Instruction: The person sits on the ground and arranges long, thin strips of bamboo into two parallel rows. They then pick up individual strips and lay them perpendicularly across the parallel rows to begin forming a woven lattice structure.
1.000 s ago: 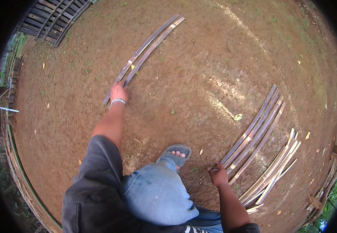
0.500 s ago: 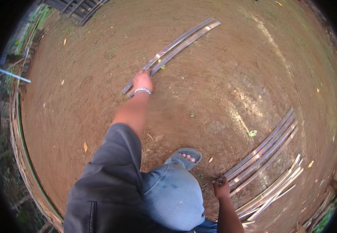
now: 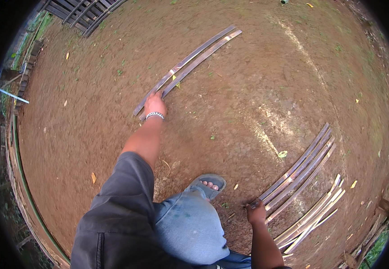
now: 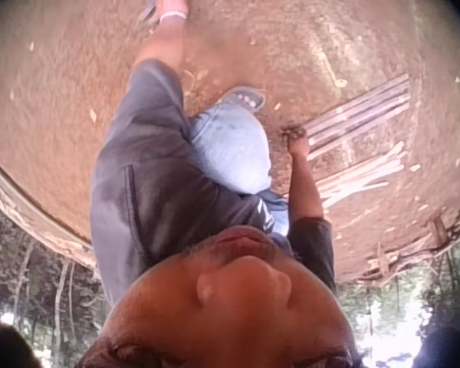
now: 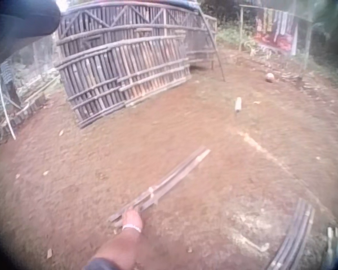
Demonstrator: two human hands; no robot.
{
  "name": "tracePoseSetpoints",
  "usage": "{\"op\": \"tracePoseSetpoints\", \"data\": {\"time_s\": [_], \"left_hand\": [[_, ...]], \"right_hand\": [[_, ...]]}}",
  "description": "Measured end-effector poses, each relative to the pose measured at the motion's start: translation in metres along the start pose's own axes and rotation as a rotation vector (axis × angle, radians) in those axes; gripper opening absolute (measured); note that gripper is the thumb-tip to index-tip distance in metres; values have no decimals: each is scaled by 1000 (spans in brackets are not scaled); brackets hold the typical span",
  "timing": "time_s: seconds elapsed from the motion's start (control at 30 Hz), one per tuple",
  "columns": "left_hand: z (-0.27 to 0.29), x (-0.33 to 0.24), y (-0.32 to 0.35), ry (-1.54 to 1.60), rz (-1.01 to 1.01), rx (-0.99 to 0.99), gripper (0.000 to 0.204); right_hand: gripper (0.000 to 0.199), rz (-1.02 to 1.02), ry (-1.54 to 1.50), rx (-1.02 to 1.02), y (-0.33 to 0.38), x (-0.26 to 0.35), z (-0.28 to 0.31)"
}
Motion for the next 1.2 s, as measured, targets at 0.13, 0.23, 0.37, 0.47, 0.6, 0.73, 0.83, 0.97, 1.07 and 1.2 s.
{"op": "tracePoseSetpoints", "data": {"time_s": [0.13, 0.23, 0.37, 0.47, 0.6, 0.73, 0.83, 0.97, 1.07, 1.2], "left_hand": [[-1, 1, -3, -20, -16, 22, 34], [-2, 2, -8, -51, -30, 26, 33], [-10, 5, -13, 14, -58, 49, 39], [-21, 28, -13, 41, 26, 126, 38], [-2, 14, -5, 22, 1, 47, 47], [22, -27, 10, 129, -138, -155, 45], [36, -86, 55, 315, -410, -186, 43], [31, -165, 139, 631, -639, 78, 37], [12, -212, 204, 728, -636, 572, 38], [-22, -241, 291, 743, -618, 1189, 56]], "right_hand": [[61, -10, 48, -28, -1, -8, -5], [69, -111, -35, 46, 2, -17, -14], [71, -192, -55, 17, 6, -16, -7], [72, -247, -20, 19, 5, -11, -6], [66, -352, -48, -53, -1, -27, -5], [59, -495, -134, -79, 0, -24, 0], [51, -496, -158, -85, -3, -27, -11], [35, -516, -234, -136, -5, -42, -28], [20, -463, -734, -30, -8, -41, -62], [12, -288, -1204, 165, 19, 72, -33]]}}
Point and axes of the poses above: each hand's wrist, its own y-axis away from the middle knuckle, its own z-axis out of the back of the hand, x = y × z, the point moved 10 cm from there along -y, towards the middle knuckle, and after that the axes turned 3 degrees about -x, right-handed, at the moved point
